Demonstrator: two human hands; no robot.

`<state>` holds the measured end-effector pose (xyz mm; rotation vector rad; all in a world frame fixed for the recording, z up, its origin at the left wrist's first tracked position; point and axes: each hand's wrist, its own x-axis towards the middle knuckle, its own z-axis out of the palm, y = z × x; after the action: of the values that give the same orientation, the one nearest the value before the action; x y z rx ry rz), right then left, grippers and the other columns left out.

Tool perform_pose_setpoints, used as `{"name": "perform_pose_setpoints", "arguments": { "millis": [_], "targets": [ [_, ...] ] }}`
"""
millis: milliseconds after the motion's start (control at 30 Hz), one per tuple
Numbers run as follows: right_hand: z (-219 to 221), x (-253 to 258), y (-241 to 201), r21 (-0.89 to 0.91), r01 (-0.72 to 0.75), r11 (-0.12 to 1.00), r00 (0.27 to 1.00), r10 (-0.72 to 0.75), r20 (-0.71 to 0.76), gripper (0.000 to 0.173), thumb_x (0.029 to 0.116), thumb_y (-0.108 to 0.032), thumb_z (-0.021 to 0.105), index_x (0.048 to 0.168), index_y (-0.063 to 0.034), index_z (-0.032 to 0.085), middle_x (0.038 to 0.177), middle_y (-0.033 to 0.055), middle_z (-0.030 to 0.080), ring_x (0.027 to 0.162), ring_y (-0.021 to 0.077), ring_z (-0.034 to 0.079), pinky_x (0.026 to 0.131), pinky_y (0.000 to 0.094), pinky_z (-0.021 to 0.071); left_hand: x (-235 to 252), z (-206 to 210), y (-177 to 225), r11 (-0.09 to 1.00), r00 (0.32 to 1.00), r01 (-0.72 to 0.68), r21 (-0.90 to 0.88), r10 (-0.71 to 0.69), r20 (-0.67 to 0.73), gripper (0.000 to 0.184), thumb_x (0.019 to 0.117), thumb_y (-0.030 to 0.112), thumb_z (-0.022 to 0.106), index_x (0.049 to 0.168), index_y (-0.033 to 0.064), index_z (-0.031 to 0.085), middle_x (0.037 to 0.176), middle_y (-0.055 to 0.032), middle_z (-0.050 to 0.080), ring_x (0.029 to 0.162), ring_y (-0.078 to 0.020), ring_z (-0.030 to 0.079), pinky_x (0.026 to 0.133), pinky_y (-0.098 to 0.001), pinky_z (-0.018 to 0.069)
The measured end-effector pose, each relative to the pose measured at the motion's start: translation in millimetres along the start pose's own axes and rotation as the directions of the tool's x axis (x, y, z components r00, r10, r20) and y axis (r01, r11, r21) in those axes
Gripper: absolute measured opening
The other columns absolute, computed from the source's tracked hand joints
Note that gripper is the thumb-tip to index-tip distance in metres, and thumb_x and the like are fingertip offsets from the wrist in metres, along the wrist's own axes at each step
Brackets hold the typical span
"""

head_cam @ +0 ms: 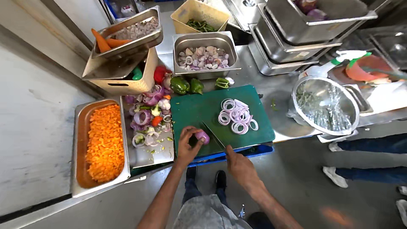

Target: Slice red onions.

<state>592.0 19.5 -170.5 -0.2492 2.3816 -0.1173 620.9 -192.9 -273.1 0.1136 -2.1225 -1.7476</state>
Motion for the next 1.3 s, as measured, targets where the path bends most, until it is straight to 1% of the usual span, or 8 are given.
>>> {"name": "perform_pose_setpoints", "arguments": {
  "millis": [133,300,433,700,833,933,1033,1300],
  "targets": [
    [-14,-17,-2,0.007,0.038,0.999,0.998,-0.038,-0.042,0.032,0.1085,-0.027,0.044,0.139,-0.0195,0.051,0.099,0.0145,0.071,0.095,0.0357,0.071,0.081,0.0531,0.0568,1,-1,-3,0.999,0.999,-0.033,-0.008,0.033,0.006,0.035,0.0904,0.027,0.077,0.121,0.0133,0.07,0.131,-0.006,0.059,0.117,-0.0208,0.061,0.094,-0.0395,0.0596],
    [-33,-35,-9,-0.061,0.041,0.997,0.999,-0.043,-0.026,0.032,0.1088,-0.028,0.043,0.139,-0.0225,0.05,0.098,0.014,0.071,0.094,0.0365,0.072,0.08,0.0533,0.057,5,-1,0,0.999,0.999,-0.031,0.013,0.031,0.029,0.031,0.0909,0.025,0.077,0.12,0.0163,0.072,0.128,-0.0044,0.059,0.114,-0.0188,0.061,0.093,-0.0378,0.0593],
    [-40,-39,-9,-0.09,0.061,0.994,0.997,-0.065,-0.038,0.033,0.1086,-0.028,0.042,0.14,-0.0227,0.051,0.095,0.014,0.071,0.092,0.0366,0.072,0.078,0.0531,0.0572,6,-2,3,0.999,0.999,-0.034,0.024,0.033,0.034,0.03,0.0911,0.025,0.077,0.119,0.0147,0.072,0.126,-0.0052,0.059,0.112,-0.0186,0.062,0.091,-0.0381,0.0597],
    [-47,-44,-14,-0.146,0.056,0.988,0.998,-0.062,-0.031,0.031,0.1089,-0.029,0.042,0.138,-0.0238,0.05,0.093,0.0128,0.071,0.09,0.0354,0.072,0.076,0.0512,0.0574,6,-2,6,1.0,0.999,-0.029,0.01,0.029,0.027,0.03,0.0906,0.023,0.077,0.118,0.0129,0.071,0.128,-0.0059,0.059,0.116,-0.0194,0.06,0.094,-0.0383,0.0584],
    [-49,-43,-17,-0.161,0.05,0.986,0.998,-0.055,-0.024,0.031,0.1086,-0.028,0.043,0.138,-0.0245,0.051,0.093,0.0126,0.071,0.091,0.0348,0.072,0.076,0.0511,0.0571,6,-2,6,0.999,0.999,-0.029,-0.017,0.03,0.024,0.029,0.0899,0.02,0.077,0.118,0.0126,0.072,0.128,-0.0061,0.059,0.115,-0.019,0.061,0.094,-0.0369,0.0585],
    [-48,-42,-16,-0.161,0.062,0.985,0.997,-0.069,-0.036,0.028,0.1083,-0.028,0.043,0.135,-0.0237,0.052,0.091,0.0118,0.071,0.088,0.0342,0.072,0.075,0.0506,0.0575,8,0,2,0.997,0.999,-0.049,-0.059,0.05,0.014,0.03,0.089,0.017,0.078,0.117,0.0094,0.071,0.126,-0.0085,0.059,0.114,-0.0204,0.062,0.094,-0.0375,0.059],
    [-46,-35,-18,-0.156,0.074,0.985,0.996,-0.081,-0.041,0.025,0.1083,-0.027,0.044,0.132,-0.0226,0.052,0.09,0.0107,0.07,0.087,0.0329,0.072,0.074,0.0497,0.0573,8,0,2,0.997,0.999,-0.05,-0.056,0.051,0.015,0.03,0.0887,0.017,0.078,0.117,0.0091,0.072,0.126,-0.0082,0.06,0.114,-0.0202,0.062,0.095,-0.0374,0.0589],
    [-42,-8,-37,-0.141,0.075,0.987,0.996,-0.08,-0.031,0.032,0.1076,-0.025,0.046,0.14,-0.0225,0.048,0.092,0.0128,0.07,0.089,0.0352,0.071,0.076,0.0514,0.0575,10,-1,6,0.999,0.999,-0.035,-0.008,0.035,0.016,0.03,0.089,0.02,0.079,0.117,0.0108,0.073,0.126,-0.0057,0.062,0.115,-0.0186,0.062,0.095,-0.0368,0.0586]
  ]
}}
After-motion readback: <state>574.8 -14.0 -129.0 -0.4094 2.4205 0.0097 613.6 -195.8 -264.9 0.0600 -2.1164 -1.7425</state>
